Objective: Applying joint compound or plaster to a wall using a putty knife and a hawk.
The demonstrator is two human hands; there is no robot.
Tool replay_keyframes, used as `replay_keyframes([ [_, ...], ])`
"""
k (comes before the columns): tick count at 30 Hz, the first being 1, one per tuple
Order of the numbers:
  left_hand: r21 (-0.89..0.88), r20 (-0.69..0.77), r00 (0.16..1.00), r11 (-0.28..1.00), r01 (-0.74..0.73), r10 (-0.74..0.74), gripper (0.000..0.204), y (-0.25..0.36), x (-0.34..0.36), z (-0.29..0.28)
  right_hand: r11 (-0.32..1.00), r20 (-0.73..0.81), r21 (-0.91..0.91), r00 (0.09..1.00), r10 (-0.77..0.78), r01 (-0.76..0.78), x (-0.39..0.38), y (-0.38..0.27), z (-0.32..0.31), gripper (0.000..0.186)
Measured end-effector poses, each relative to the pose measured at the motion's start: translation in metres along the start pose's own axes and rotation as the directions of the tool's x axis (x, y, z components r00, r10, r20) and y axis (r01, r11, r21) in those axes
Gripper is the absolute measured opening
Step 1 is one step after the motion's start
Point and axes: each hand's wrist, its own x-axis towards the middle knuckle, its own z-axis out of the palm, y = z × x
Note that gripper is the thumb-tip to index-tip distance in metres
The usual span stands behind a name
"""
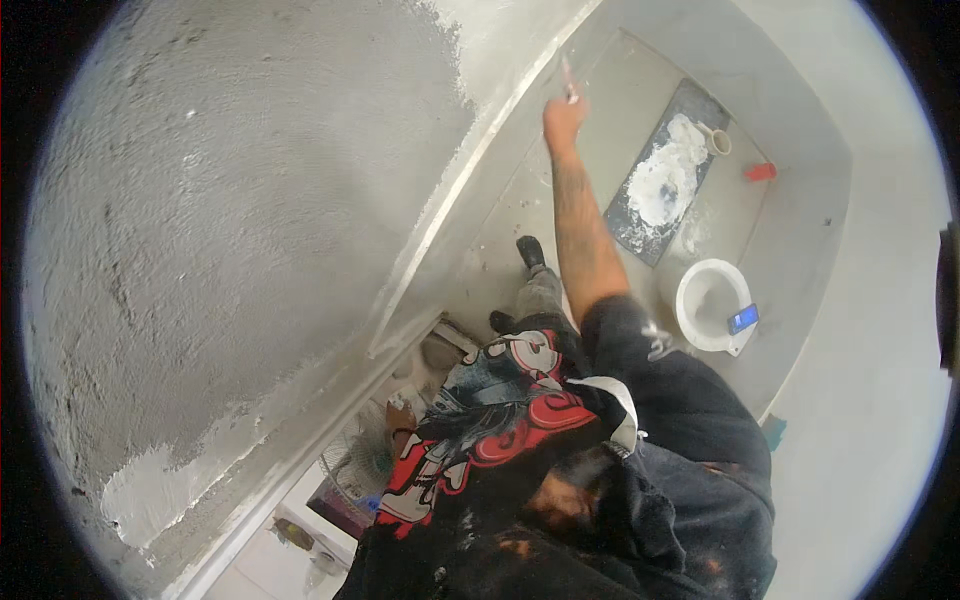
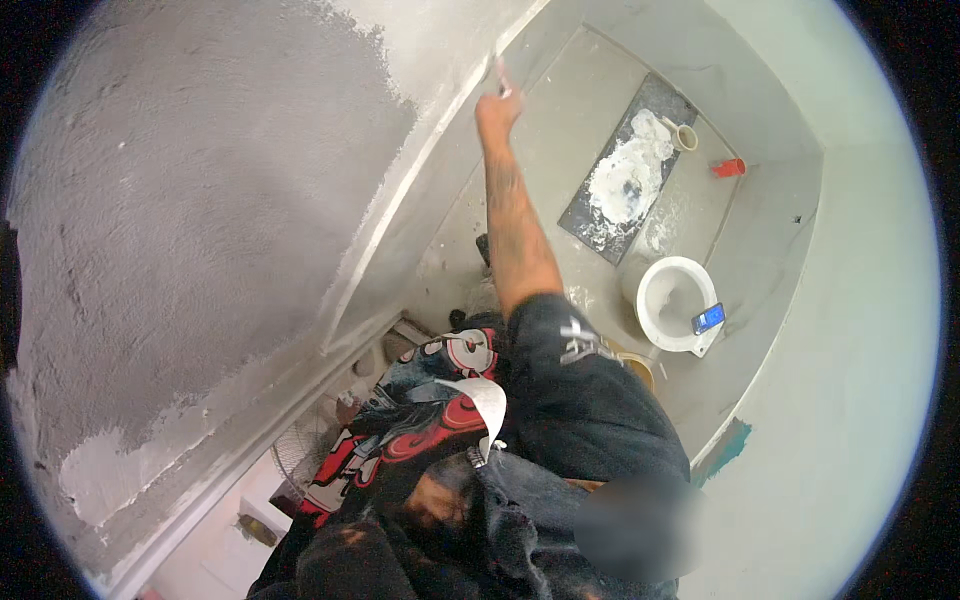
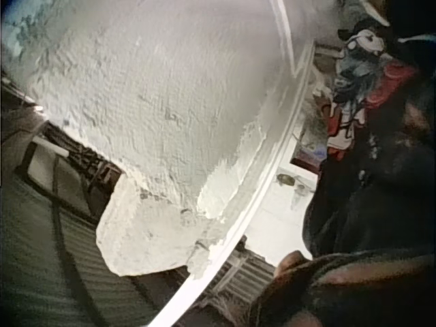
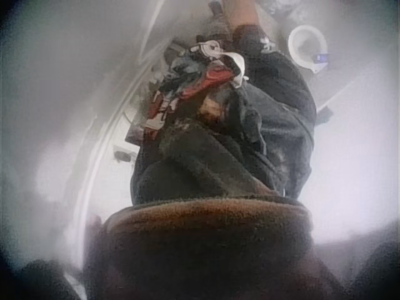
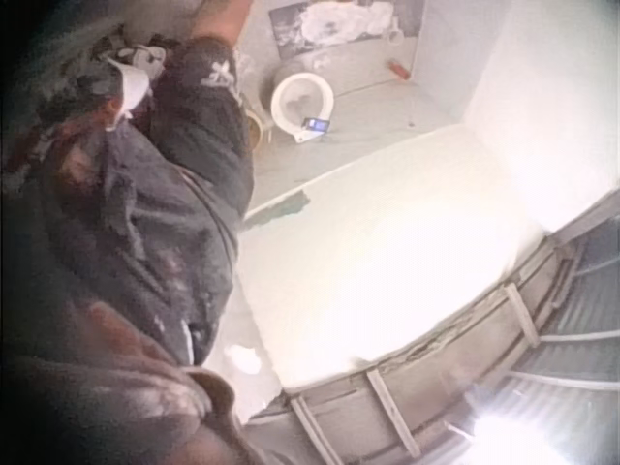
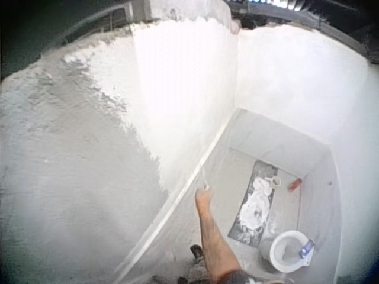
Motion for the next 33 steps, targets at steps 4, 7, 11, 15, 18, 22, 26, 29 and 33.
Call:
replay_keyframes([
  [4,0.010,0.033,0.996,0.997,-0.082,0.081,0.045,0.045,-0.008,-0.031,0.985,-0.086,-0.064,0.983,-0.163,0.158,0.095,0.016,0.010,0.057],
  [7,0.051,-0.011,0.998,0.997,-0.055,0.055,0.045,0.057,-0.010,-0.055,0.970,-0.022,0.202,0.990,-0.136,0.138,0.105,0.023,0.053,0.050],
  [11,0.073,-0.056,0.998,0.997,-0.033,0.037,0.046,0.072,-0.012,-0.063,0.929,-0.284,-0.038,0.887,-0.364,0.369,0.067,0.015,0.101,0.019],
  [15,0.079,-0.100,0.994,0.996,-0.033,0.041,0.047,0.079,-0.011,-0.057,0.905,-0.111,-0.219,0.913,-0.394,0.364,-0.018,-0.032,0.092,0.054],
  [18,0.062,-0.158,0.986,0.997,-0.039,0.048,0.048,0.065,-0.006,-0.045,0.931,-0.007,-0.151,0.941,-0.338,0.333,-0.080,-0.054,0.088,0.058],
  [22,-0.276,-0.150,0.948,0.909,-0.312,0.281,0.047,0.142,-0.011,-0.066,0.901,0.148,-0.180,0.917,-0.371,0.394,-0.139,-0.042,0.038,0.059],
  [26,-0.608,-0.256,0.860,0.619,-0.498,0.441,0.031,0.191,-0.005,-0.082,0.928,0.501,0.145,0.834,0.229,-0.342,-0.184,-0.079,-0.023,0.058],
  [29,-0.929,-0.186,0.855,0.195,-0.313,0.484,0.032,0.257,-0.040,-0.113,0.664,0.525,0.357,0.729,0.439,-0.657,-0.192,-0.112,-0.091,0.055],
  [33,-0.972,-0.125,0.850,-0.236,-0.001,0.511,0.034,0.299,-0.063,-0.138,0.728,0.541,0.437,0.801,0.257,-0.528,-0.235,-0.164,-0.118,0.052],
])
